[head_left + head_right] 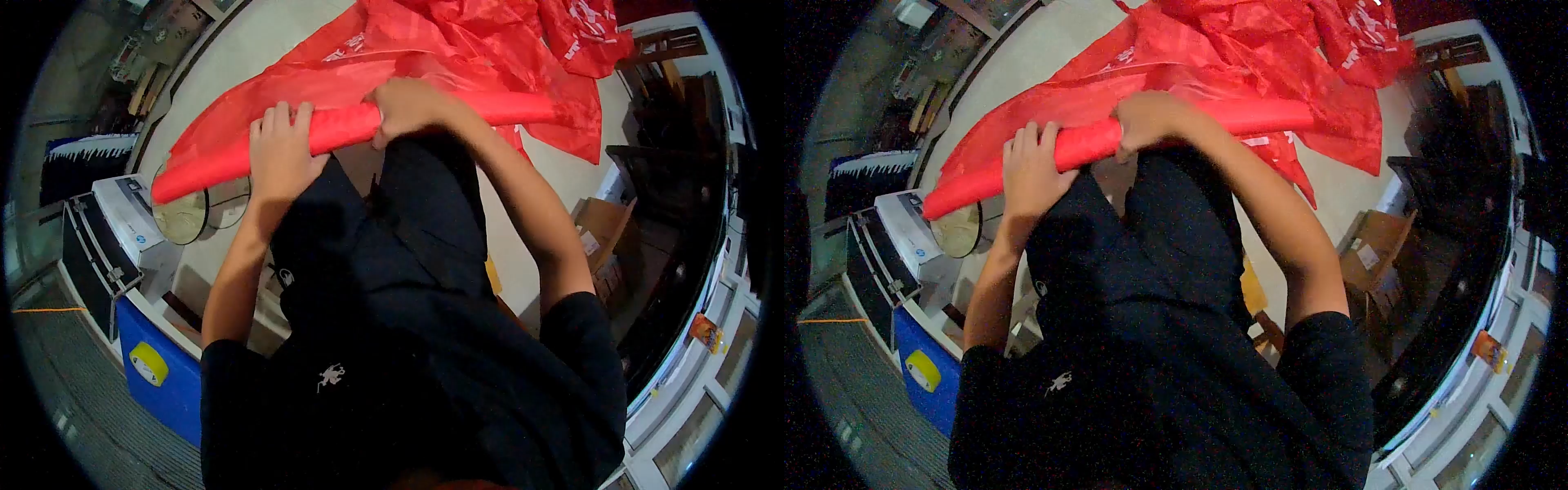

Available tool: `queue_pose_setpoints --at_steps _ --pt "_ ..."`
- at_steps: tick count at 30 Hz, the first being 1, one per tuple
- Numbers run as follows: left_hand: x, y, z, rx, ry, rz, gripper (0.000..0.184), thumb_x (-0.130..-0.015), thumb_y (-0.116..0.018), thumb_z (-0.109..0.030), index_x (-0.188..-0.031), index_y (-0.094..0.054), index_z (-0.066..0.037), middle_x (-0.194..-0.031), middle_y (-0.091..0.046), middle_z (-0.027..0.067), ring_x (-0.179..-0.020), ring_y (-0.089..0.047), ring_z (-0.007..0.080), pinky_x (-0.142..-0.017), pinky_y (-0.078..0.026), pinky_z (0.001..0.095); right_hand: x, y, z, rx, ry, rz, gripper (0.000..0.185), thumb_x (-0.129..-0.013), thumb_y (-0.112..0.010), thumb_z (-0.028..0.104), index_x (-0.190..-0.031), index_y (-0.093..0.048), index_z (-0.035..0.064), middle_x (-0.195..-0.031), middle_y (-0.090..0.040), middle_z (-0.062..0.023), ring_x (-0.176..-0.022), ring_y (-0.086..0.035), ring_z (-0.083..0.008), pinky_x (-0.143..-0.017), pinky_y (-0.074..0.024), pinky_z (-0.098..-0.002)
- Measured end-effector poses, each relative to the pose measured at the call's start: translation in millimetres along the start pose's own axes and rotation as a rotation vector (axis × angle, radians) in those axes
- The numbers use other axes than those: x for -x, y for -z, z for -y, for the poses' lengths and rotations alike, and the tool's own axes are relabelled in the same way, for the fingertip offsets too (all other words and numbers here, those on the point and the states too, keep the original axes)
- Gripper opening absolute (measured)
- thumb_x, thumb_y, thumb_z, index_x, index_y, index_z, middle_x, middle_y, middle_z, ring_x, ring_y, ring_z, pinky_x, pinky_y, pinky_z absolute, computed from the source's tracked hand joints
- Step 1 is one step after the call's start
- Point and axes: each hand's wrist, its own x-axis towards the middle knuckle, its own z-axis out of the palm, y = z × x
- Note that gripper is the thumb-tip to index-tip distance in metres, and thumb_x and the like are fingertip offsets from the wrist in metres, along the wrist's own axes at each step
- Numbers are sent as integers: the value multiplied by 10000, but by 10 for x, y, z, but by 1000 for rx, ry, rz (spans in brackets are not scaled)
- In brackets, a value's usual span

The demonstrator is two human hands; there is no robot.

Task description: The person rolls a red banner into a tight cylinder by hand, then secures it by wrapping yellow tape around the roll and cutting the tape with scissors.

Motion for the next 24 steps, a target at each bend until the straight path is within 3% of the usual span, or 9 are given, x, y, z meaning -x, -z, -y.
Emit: queue_pose_setpoints --at_steps 2,9,12,13,15,16,18,20,24 --pt "-21 -85 122 -23 -16 -101 580 -644 -818 -321 -1100 -595 -42 -966 -622 150 -945 -604 342 -876 -474 442 -40 -46 -42 -75 229 -286 596 -674 -736 318 -1211 -611 92 -964 -708 -198 -943 -682 -343 -857 -514 -439" --pt "-143 23 53 -25 -88 -131 563 -661 -803 -332 -1086 -602 -23 -948 -641 167 -951 -616 342 -834 -487 452 25 -100 30 -178 71 -283 635 -584 -799 273 -1133 -575 42 -906 -696 -193 -893 -678 -356 -794 -517 -485" --pt "-229 131 54 48 136 337 573 -665 -801 -341 -1083 -599 -4 -987 -657 181 -979 -623 346 -833 -483 437 -68 -332 -23 95 253 -712 654 -589 -791 277 -1163 -572 52 -914 -691 -189 -915 -672 -370 -799 -523 -483" --pt "-167 -2 70 54 -38 97 592 -662 -803 -349 -1094 -595 -1 -1009 -654 184 -997 -620 341 -853 -475 431 -56 -246 -7 99 267 -709 654 -589 -791 277 -1163 -572 52 -914 -691 -189 -915 -672 -370 -799 -523 -483" --pt "-122 -99 128 43 -204 -142 612 -659 -805 -358 -1106 -591 1 -1031 -652 187 -1015 -617 335 -872 -466 426 -54 -97 22 -101 -11 -183 707 -590 -802 304 -1216 -563 79 -1035 -660 -170 -1041 -632 -352 -897 -492 -451" --pt "-158 -95 119 85 -97 -6 630 -657 -807 -359 -1124 -584 1 -1050 -640 177 -1029 -603 332 -892 -453 427 -58 -155 29 -106 -2 -185 707 -590 -802 304 -1216 -563 79 -1035 -660 -170 -1041 -632 -352 -897 -492 -451" --pt "-206 -130 170 124 21 126 648 -656 -809 -360 -1142 -577 0 -1070 -628 167 -1043 -590 329 -912 -440 429 -62 -307 2 60 92 -795 751 -602 -805 322 -1269 -542 103 -1177 -594 -140 -1156 -567 -332 -976 -443 -442" --pt "-166 -243 213 38 -123 -210 649 -644 -817 -364 -1146 -583 -24 -1101 -614 162 -1055 -577 327 -911 -434 445 -121 -339 -102 48 97 -790 772 -603 -808 332 -1287 -532 103 -1214 -574 -133 -1178 -552 -327 -988 -434 -446" --pt "-117 -142 293 -55 -105 -271 667 -626 -828 -378 -1160 -590 -59 -1112 -612 135 -1057 -571 324 -887 -443 446 -123 -258 -286 96 43 -637 793 -626 -820 422 -1315 -531 153 -1262 -569 -94 -1209 -538 -326 -1010 -411 -479"
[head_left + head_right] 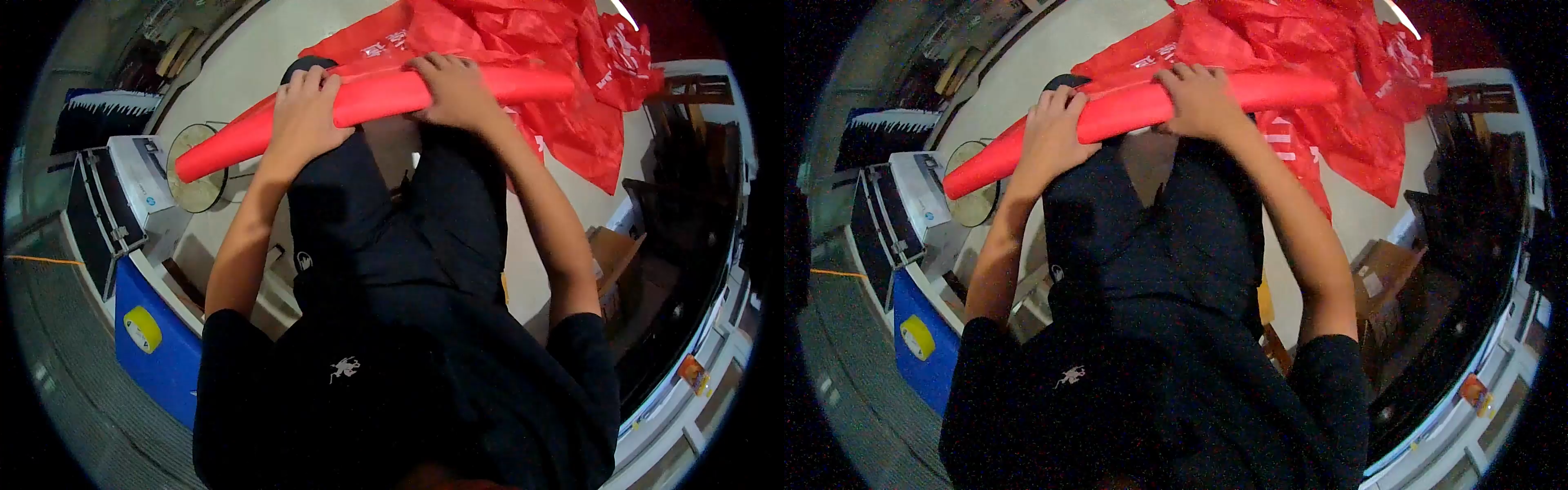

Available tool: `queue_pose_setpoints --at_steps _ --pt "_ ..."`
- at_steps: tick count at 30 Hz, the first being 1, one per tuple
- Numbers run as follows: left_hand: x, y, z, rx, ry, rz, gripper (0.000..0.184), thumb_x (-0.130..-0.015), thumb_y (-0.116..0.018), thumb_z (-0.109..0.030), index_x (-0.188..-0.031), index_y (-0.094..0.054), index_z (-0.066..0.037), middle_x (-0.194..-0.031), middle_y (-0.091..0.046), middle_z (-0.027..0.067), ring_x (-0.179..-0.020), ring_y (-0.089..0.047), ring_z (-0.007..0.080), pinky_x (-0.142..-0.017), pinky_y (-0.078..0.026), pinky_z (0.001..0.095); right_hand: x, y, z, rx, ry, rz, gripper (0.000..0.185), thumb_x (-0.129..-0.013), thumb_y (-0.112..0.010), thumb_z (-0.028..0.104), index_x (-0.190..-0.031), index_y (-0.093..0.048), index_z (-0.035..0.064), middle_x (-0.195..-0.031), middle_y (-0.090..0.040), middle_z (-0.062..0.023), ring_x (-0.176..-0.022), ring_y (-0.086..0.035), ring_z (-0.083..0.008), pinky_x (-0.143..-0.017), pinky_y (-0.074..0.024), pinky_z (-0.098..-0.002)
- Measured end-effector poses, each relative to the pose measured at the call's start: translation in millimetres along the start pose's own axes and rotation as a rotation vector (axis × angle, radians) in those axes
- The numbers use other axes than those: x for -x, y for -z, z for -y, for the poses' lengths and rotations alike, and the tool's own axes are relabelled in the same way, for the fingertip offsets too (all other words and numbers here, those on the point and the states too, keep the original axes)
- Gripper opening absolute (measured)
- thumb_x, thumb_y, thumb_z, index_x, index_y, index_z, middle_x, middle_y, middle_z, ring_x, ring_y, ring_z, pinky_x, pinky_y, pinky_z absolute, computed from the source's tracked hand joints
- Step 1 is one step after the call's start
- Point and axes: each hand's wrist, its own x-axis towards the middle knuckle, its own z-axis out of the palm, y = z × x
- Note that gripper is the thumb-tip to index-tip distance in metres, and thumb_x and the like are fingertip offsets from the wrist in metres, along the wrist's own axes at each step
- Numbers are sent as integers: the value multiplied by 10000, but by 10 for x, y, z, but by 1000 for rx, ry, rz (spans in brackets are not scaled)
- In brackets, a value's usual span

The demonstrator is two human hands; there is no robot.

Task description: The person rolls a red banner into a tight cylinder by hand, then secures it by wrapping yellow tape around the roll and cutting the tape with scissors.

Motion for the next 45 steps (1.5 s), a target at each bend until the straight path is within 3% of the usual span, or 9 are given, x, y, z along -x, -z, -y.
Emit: queue_pose_setpoints --at_steps 7,12,15,21,23,26,30,34,45 --pt "378 258 445 22 269 166 642 -622 -832 -397 -1160 -617 -121 -1092 -657 93 -1006 -620 317 -839 -475 459 223 414 -698 2 -59 154 825 -615 -809 627 -1288 -583 206 -1325 -583 -57 -1250 -536 -294 -1030 -383 -528" --pt "638 433 1125 255 340 446 512 -670 -788 -265 -1103 -617 -52 -981 -689 201 -958 -653 375 -851 -501 446 379 522 -1344 97 -187 248 1000 -564 -775 749 -1291 -588 87 -1194 -661 -177 -1155 -614 -342 -981 -455 -481" --pt "779 500 1425 149 326 535 506 -664 -775 -268 -1100 -610 -72 -1011 -682 170 -973 -632 379 -847 -500 451 457 700 -1560 -33 -338 362 854 -601 -884 531 -1231 -589 35 -1168 -653 -157 -1115 -624 -309 -972 -458 -409" --pt "1152 598 1902 493 470 468 481 -673 -731 -151 -1126 -596 -65 -1024 -686 139 -995 -656 292 -880 -498 358 746 582 -2001 -467 -379 329 760 -652 -904 354 -1280 -589 65 -1063 -661 -69 -1068 -622 -222 -917 -498 -370" --pt "1352 532 1922 911 625 158 470 -718 -704 -192 -1146 -600 -29 -1086 -667 118 -1035 -633 259 -911 -479 325 821 662 -1909 -561 -340 322 688 -721 -861 292 -1303 -574 62 -1060 -638 -47 -1058 -602 -177 -915 -500 -345" --pt "1320 588 1638 1608 724 -117 434 -846 -657 -268 -1185 -607 0 -1167 -637 112 -1093 -611 244 -934 -480 334 876 582 -1966 -1417 -465 1 518 -911 -676 360 -1301 -573 35 -1157 -637 -123 -1081 -611 -188 -953 -500 -321" --pt "1350 231 1782 1586 1020 -350 394 -996 -551 -325 -1225 -616 -12 -1163 -642 112 -1072 -619 189 -938 -478 334 685 386 -1917 -1624 -814 -266 705 -979 -461 591 -1302 -576 -25 -1292 -604 -121 -1201 -563 -219 -1032 -443 -359" --pt "1292 131 1674 1609 1026 -414 373 -974 -573 -296 -1217 -623 -18 -1140 -670 110 -1050 -629 188 -913 -486 325 533 455 -1648 -1715 -759 -234 700 -1001 -415 565 -1368 -525 -21 -1412 -535 -139 -1273 -519 -247 -1094 -383 -364" --pt "1362 629 1715 1318 974 -257 463 -907 -665 -353 -1236 -582 -39 -1184 -613 89 -1104 -585 178 -941 -464 309 807 485 -1643 -1514 -683 -27 567 -957 -606 387 -1368 -508 8 -1403 -519 -132 -1258 -523 -221 -1088 -392 -351"
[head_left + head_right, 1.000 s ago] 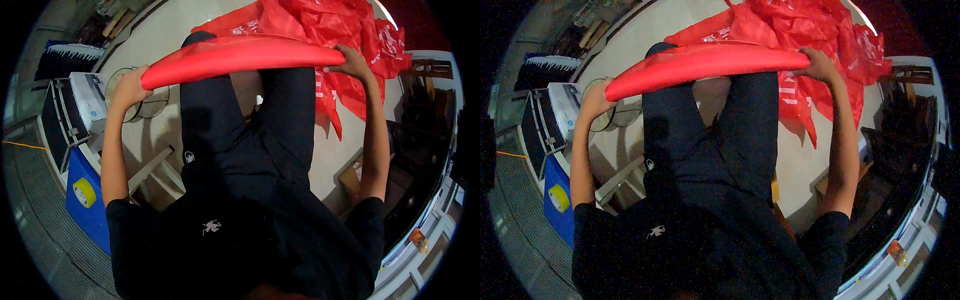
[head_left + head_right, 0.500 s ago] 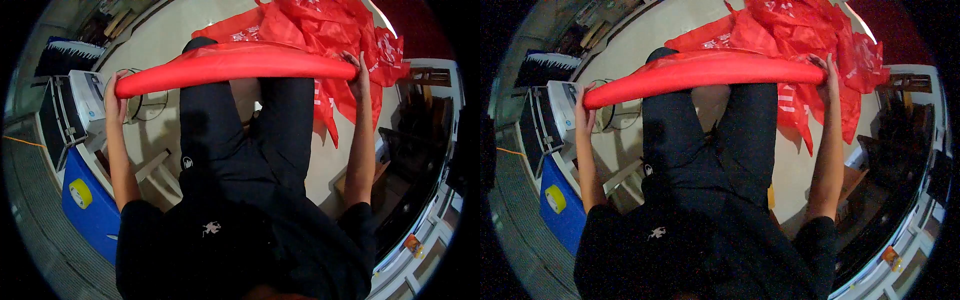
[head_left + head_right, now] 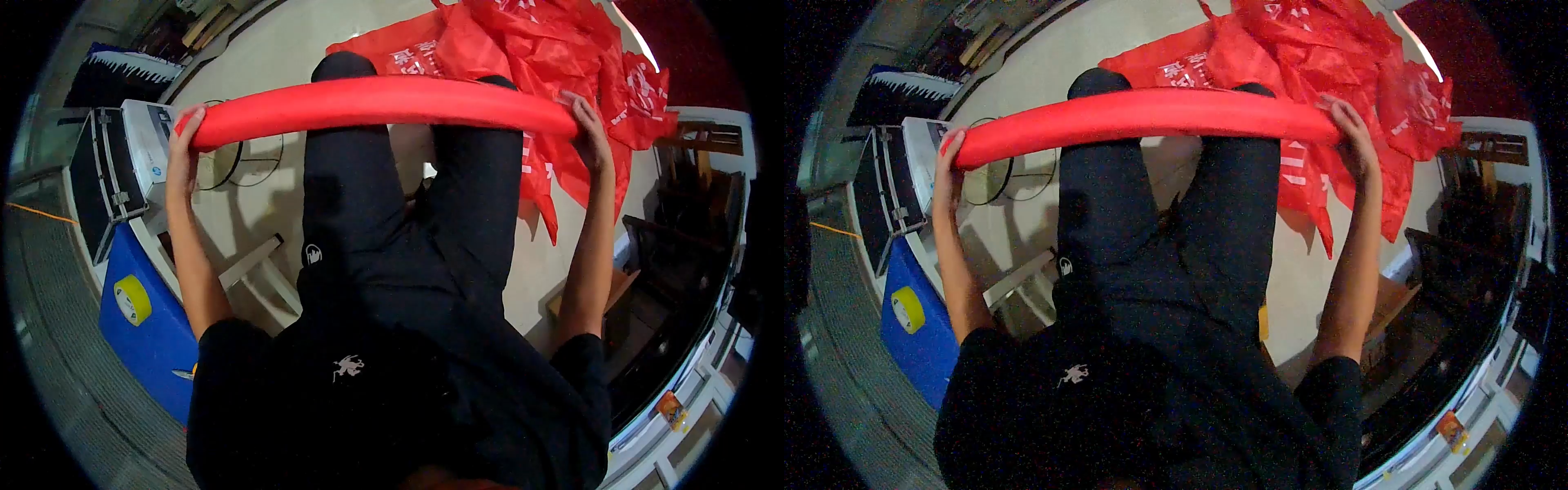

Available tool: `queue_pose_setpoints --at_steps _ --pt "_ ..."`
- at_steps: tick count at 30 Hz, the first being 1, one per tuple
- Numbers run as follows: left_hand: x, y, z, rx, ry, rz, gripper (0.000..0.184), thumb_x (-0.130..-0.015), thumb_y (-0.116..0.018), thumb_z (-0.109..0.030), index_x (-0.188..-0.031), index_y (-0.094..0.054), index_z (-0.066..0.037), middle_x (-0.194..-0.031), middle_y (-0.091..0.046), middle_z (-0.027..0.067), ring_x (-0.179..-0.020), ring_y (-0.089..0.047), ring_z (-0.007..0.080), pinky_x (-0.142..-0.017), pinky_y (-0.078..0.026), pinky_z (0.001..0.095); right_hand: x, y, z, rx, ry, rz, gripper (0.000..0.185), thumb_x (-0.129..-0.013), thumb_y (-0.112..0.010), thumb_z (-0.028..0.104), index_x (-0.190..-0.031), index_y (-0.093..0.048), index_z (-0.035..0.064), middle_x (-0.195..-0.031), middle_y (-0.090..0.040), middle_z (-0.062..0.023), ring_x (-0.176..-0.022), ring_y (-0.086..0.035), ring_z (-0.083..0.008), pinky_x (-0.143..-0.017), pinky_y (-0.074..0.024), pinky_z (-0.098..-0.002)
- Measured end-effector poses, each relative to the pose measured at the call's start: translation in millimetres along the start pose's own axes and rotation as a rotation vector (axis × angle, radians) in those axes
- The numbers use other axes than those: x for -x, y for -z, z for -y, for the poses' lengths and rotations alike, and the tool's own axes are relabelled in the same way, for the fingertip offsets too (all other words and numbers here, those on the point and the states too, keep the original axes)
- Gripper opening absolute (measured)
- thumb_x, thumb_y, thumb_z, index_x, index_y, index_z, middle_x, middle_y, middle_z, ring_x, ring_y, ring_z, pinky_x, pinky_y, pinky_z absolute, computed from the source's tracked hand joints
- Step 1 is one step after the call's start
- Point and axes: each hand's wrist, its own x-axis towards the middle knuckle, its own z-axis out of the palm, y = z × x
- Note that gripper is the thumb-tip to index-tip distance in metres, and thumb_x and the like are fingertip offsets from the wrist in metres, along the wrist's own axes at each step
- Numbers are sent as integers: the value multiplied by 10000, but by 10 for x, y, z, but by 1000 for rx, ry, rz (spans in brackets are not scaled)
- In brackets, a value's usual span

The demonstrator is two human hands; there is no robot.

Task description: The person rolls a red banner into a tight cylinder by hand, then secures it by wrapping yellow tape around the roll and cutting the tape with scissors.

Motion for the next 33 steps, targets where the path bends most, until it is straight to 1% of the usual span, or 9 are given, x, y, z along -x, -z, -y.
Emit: queue_pose_setpoints --at_steps 4,5,8,13,17,20,23,28,33 --pt "75 237 -67 -157 64 232 558 -827 -775 -318 -1268 -548 -62 -1220 -589 83 -1146 -561 192 -996 -429 314 115 56 -91 217 -49 145 589 -846 -760 295 -1338 -532 64 -1365 -527 -64 -1203 -531 -169 -1056 -400 -280" --pt "111 288 -92 -162 84 274 618 -774 -827 -233 -1289 -529 -65 -1220 -589 71 -1155 -554 192 -1018 -414 318 104 31 -104 222 42 126 680 -773 -820 280 -1348 -527 65 -1381 -516 -73 -1209 -533 -194 -1042 -420 -301" --pt "81 406 -114 -365 -11 295 652 -738 -848 -176 -1293 -523 -72 -1231 -585 67 -1151 -554 186 -1004 -429 319 229 -111 118 294 103 64 733 -748 -832 317 -1357 -518 56 -1387 -505 -95 -1218 -528 -221 -1051 -418 -329" --pt "91 238 -513 -56 -131 224 694 -716 -830 -71 -1313 -477 -75 -1220 -570 68 -1138 -560 205 -1007 -447 332 492 -147 857 431 494 6 950 -695 -840 443 -1443 -417 36 -1445 -479 -186 -1342 -459 -305 -1137 -346 -443" --pt "143 190 -779 3 -139 205 724 -705 -838 -86 -1327 -468 -67 -1228 -564 74 -1154 -554 212 -1025 -436 337 850 -90 1262 496 653 62 1067 -663 -857 474 -1479 -353 7 -1467 -455 -185 -1340 -451 -302 -1140 -329 -434" --pt "186 310 -942 -30 -184 239 743 -690 -843 -124 -1330 -472 -60 -1251 -553 82 -1186 -539 217 -1058 -413 335 1153 -158 1319 589 629 21 1176 -569 -889 523 -1483 -356 9 -1488 -430 -175 -1349 -442 -303 -1150 -321 -443" --pt "226 318 -1031 -112 -135 278 782 -666 -854 -148 -1345 -475 -73 -1265 -554 80 -1200 -536 219 -1062 -412 330 1220 -38 1174 582 491 -64 1097 -518 -929 334 -1451 -432 39 -1479 -438 -146 -1329 -454 -282 -1128 -366 -422" --pt "231 257 -1070 -276 -129 320 837 -651 -864 -146 -1386 -467 -92 -1276 -564 78 -1204 -542 217 -1052 -426 325 1249 -39 1029 511 255 16 998 -539 -899 196 -1423 -466 39 -1437 -472 -139 -1301 -482 -264 -1125 -375 -408" --pt "280 229 -868 -6 -165 357 891 -698 -824 -42 -1479 -397 -92 -1322 -561 65 -1225 -550 199 -1074 -428 330 1182 -20 726 452 28 118 852 -604 -825 98 -1383 -484 49 -1387 -496 -105 -1302 -476 -248 -1122 -365 -379"
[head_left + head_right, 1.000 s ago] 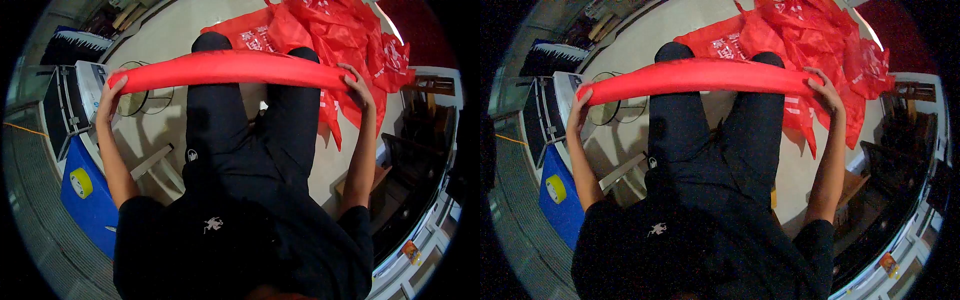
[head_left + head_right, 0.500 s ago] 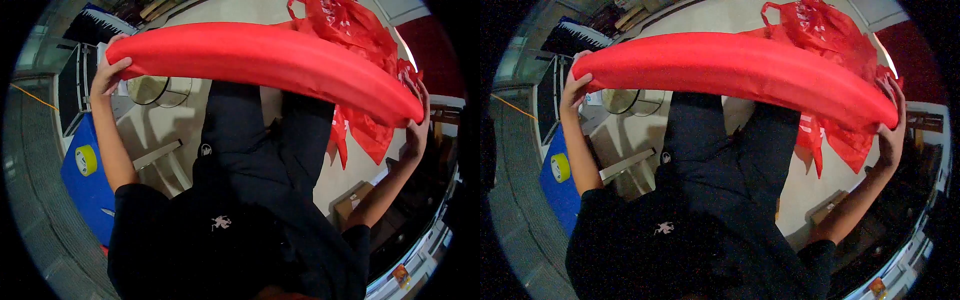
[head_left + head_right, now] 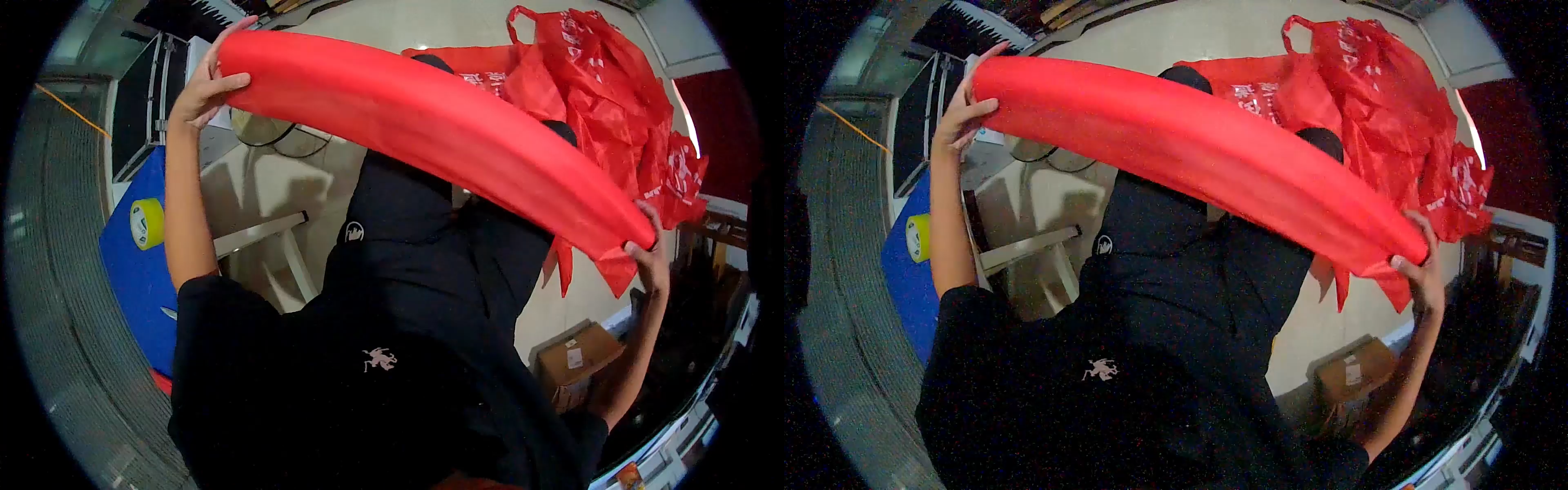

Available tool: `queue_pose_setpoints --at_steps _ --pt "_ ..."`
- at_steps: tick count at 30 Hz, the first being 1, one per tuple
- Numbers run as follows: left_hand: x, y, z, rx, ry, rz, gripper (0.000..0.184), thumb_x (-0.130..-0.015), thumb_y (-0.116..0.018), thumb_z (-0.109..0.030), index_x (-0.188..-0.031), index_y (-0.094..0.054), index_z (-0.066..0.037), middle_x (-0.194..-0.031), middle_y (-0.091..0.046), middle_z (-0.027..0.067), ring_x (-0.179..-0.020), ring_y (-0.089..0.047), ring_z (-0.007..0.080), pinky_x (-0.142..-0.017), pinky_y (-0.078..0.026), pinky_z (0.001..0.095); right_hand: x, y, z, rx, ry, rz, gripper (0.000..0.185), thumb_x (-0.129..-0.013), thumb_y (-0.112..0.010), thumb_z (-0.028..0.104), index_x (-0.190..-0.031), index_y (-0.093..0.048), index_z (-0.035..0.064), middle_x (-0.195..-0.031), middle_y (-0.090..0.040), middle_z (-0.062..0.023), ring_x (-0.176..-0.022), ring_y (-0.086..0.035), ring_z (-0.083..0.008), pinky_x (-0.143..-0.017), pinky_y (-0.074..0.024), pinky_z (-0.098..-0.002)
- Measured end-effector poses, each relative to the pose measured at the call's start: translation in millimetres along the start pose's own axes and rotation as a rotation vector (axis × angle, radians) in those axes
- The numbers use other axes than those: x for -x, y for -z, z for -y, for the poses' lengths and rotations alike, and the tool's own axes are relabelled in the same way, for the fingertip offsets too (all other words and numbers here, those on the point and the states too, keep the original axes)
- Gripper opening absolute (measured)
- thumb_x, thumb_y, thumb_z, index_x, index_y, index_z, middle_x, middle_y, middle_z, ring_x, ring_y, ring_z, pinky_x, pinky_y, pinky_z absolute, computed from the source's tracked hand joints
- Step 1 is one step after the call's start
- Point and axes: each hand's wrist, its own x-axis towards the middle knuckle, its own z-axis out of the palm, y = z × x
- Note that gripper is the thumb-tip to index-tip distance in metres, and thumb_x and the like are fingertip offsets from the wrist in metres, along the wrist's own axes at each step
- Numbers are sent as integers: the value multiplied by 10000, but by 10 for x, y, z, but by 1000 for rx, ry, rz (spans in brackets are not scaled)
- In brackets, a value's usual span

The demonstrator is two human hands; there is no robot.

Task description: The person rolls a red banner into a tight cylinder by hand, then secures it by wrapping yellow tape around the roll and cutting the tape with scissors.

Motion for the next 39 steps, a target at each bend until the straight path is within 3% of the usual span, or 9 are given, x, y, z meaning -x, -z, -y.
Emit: queue_pose_setpoints --at_steps 10,17,20,27,31,34,36,37,39 --pt "-48 -212 520 -4 244 99 822 -742 -784 17 -1467 -401 -29 -1325 -573 90 -1214 -559 188 -1077 -438 335 110 65 -935 -379 -449 168 804 -663 -785 -27 -1392 -457 56 -1361 -526 -95 -1211 -550 -222 -1047 -433 -336" --pt "-212 -238 755 -411 277 111 867 -731 -800 -30 -1482 -367 3 -1293 -596 109 -1153 -585 194 -1043 -440 312 -26 231 -634 -80 -636 208 741 -680 -826 -36 -1343 -502 35 -1238 -610 -73 -1168 -586 -212 -1040 -454 -353" --pt "-259 -205 886 -431 287 148 865 -734 -803 -63 -1479 -370 10 -1276 -606 111 -1142 -586 195 -1031 -436 304 -188 216 -494 345 -429 526 706 -691 -900 152 -1290 -555 11 -1154 -663 -88 -1088 -616 -209 -988 -471 -359" --pt "-336 -256 926 -503 295 151 835 -722 -829 -101 -1454 -433 -36 -1318 -574 78 -1197 -547 173 -1058 -413 303 -333 -1304 233 892 192 261 605 -824 -763 402 -1209 -561 -19 -1136 -585 -227 -1057 -596 -362 -902 -483 -404" --pt "-410 -305 916 -446 276 125 814 -729 -833 -115 -1443 -448 -46 -1318 -572 72 -1176 -556 168 -1039 -434 308 -711 -1882 154 828 624 213 620 -811 -766 353 -1260 -520 2 -1099 -599 -265 -1032 -596 -421 -863 -485 -455" --pt "-507 -321 911 -625 254 118 801 -723 -838 -150 -1428 -466 -69 -1329 -561 112 -1183 -566 201 -1039 -439 316 -987 -2115 358 726 192 502 649 -768 -807 273 -1261 -511 -29 -1008 -652 -281 -968 -651 -409 -851 -500 -415" --pt "-519 -412 774 -1311 345 42 799 -711 -842 -198 -1415 -477 -100 -1337 -547 148 -1170 -583 288 -1038 -443 359 -1144 -2123 268 714 315 494 662 -753 -812 254 -1261 -503 -37 -958 -661 -279 -916 -661 -415 -820 -509 -420" --pt "-480 -519 672 -1306 341 48 799 -711 -842 -198 -1415 -477 -100 -1337 -547 148 -1170 -583 288 -1038 -443 359 -1190 -2121 233 698 441 493 675 -738 -817 235 -1261 -496 -45 -909 -670 -276 -864 -671 -421 -789 -517 -426" --pt "-419 -847 426 -1698 -387 -154 785 -690 -840 -261 -1384 -502 -115 -1345 -528 172 -1143 -576 383 -1030 -441 410 -1208 -2091 456 736 377 508 643 -738 -803 211 -1256 -493 -9 -901 -663 -271 -876 -663 -428 -761 -517 -452"
